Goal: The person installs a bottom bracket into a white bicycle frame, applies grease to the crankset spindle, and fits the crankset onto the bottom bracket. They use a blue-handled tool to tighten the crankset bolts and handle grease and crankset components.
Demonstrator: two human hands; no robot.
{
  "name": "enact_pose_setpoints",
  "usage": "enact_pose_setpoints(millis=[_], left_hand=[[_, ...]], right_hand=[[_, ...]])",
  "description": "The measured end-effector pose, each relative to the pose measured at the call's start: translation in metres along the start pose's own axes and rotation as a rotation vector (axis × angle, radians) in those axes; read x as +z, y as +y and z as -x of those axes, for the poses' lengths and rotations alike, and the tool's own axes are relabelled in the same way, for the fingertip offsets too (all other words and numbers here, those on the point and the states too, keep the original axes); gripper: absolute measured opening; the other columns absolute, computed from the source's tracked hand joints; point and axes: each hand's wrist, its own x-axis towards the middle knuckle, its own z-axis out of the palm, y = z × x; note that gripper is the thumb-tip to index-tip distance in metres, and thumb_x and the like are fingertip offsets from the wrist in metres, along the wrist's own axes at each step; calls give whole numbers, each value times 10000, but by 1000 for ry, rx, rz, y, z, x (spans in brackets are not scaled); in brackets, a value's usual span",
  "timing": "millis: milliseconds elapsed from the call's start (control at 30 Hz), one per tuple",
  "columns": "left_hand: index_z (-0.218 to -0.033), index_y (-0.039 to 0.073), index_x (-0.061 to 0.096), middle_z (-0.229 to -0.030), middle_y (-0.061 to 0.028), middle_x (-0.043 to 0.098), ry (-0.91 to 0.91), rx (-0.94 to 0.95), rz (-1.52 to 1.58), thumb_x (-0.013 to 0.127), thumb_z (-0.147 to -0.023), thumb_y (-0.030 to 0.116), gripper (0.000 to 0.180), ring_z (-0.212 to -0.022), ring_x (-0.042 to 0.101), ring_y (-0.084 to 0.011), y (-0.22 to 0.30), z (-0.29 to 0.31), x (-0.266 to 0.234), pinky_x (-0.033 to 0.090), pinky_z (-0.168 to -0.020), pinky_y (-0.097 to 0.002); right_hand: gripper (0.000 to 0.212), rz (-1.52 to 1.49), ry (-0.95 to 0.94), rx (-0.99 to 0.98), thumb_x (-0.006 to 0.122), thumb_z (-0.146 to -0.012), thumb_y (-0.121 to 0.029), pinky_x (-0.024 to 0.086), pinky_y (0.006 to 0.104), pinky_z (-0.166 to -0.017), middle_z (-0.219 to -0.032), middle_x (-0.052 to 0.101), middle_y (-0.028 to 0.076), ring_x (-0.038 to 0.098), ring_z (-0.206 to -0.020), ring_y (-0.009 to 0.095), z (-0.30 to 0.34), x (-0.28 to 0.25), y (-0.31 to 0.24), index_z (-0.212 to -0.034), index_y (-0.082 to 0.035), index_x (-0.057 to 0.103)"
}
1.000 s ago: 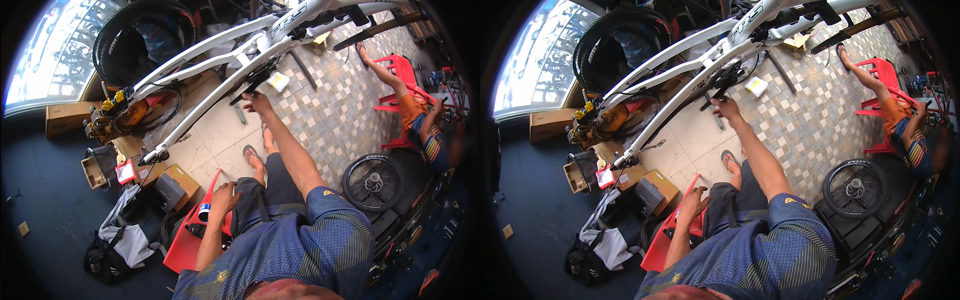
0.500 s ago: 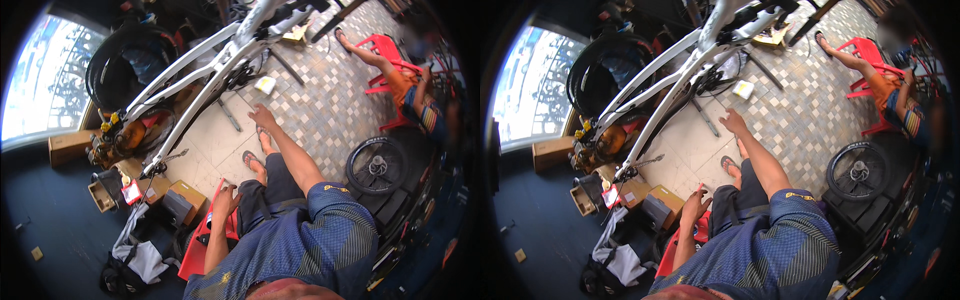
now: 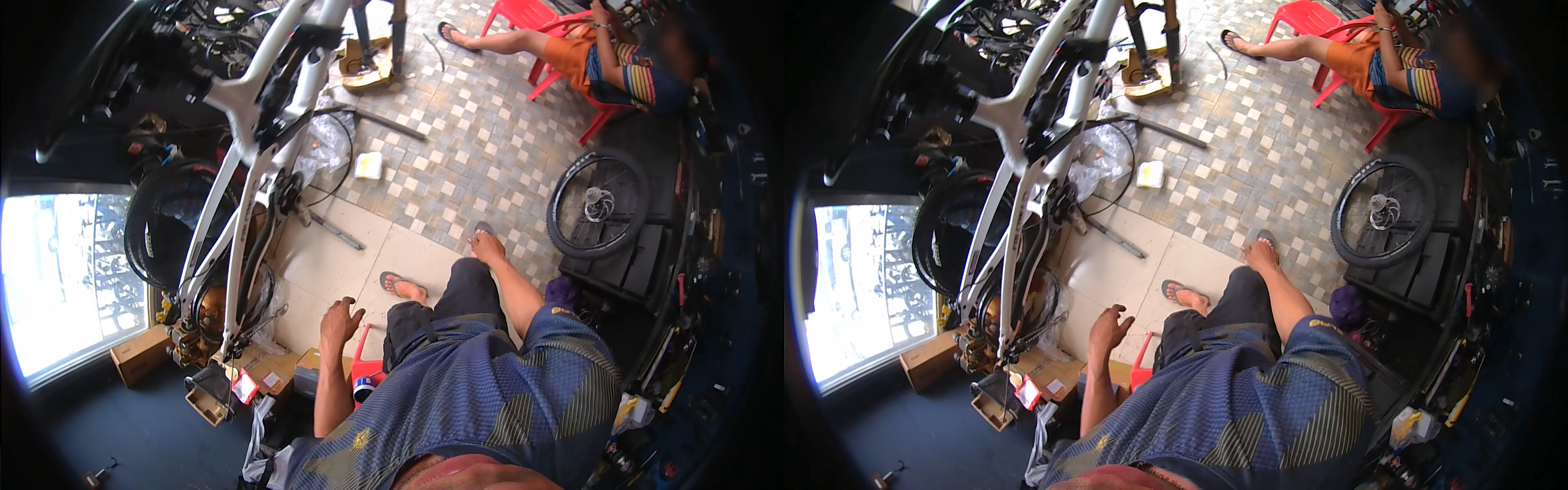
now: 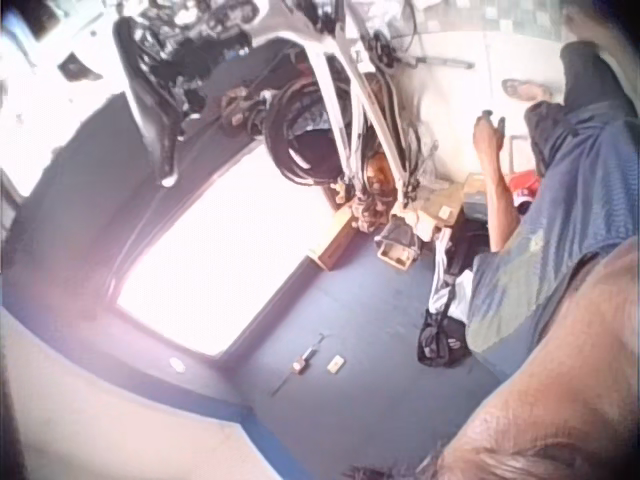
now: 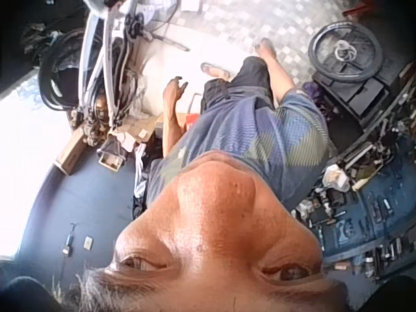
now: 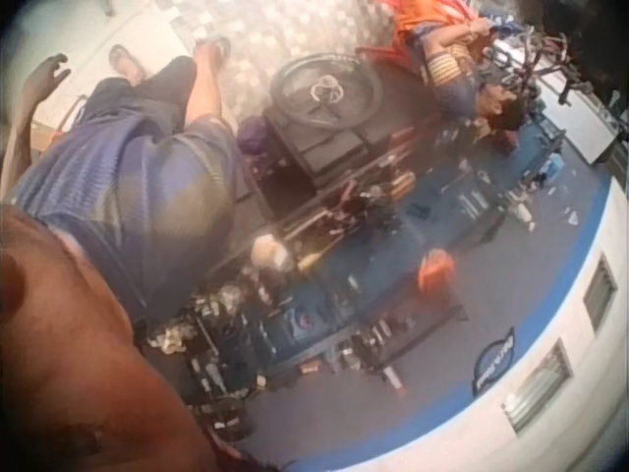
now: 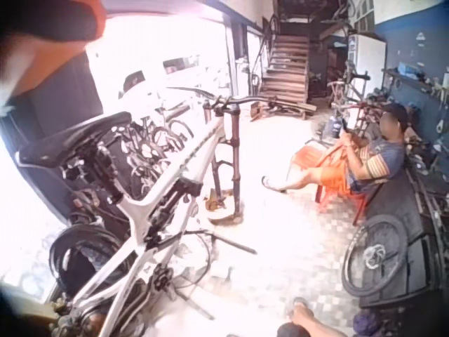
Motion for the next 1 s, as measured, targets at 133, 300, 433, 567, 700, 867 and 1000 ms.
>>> enact_pose_setpoints(millis=[133,300,433,567,700,867,1000], left_hand=[[-1187,74,648,-1072,-216,701,0,121,-172,734,-874,395,456,-1007,678,-396,73,-60,-7,542,-860,-498],[-1160,61,656,-1082,-200,703,63,269,-121,718,-885,378,424,-1015,673,-391,237,-139,-11,536,-852,-492],[-1222,49,633,-1105,-211,703,-32,422,11,688,-933,373,437,-1041,674,-378,356,-174,23,535,-878,-467],[-1219,28,631,-1120,-231,709,-259,389,157,682,-935,359,439,-1064,671,-410,432,-185,28,531,-899,-466],[-1198,40,651,-1101,-219,714,-223,325,-28,696,-902,400,468,-1065,670,-399,431,-215,38,537,-885,-475],[-1191,49,663,-1115,-208,716,-237,178,-96,709,-879,423,489,-1087,665,-388,448,-274,13,536,-889,-490],[-1192,41,669,-1138,-215,710,-170,189,-19,706,-878,421,494,-1093,662,-398,479,-342,-14,533,-899,-483]], right_hand=[[663,-194,-115,138,395,-1039,-533,377,528,-1109,-1173,636,365,550,-1209,530,-4,-57,46,-1021,35,736],[602,-347,-152,234,388,-1042,-464,499,530,-922,-1118,679,311,646,-1068,476,-27,-88,172,-1051,39,718],[334,-338,26,257,526,-1004,-302,527,488,-834,-887,729,213,707,-867,364,-51,-103,297,-1059,-23,701],[199,-384,142,297,593,-947,-134,550,453,-758,-813,744,156,732,-778,305,-79,-180,325,-1116,-54,661],[158,-483,80,35,662,-911,-161,548,383,-742,-813,750,126,732,-803,255,-161,-249,295,-967,-18,702],[308,-320,-30,-112,655,-917,-367,539,431,-775,-826,750,108,719,-821,302,-257,-342,188,-928,-73,747],[485,-96,-35,-242,568,-947,-519,522,502,-794,-867,725,196,690,-891,409,-321,-396,122,-891,-72,749]])
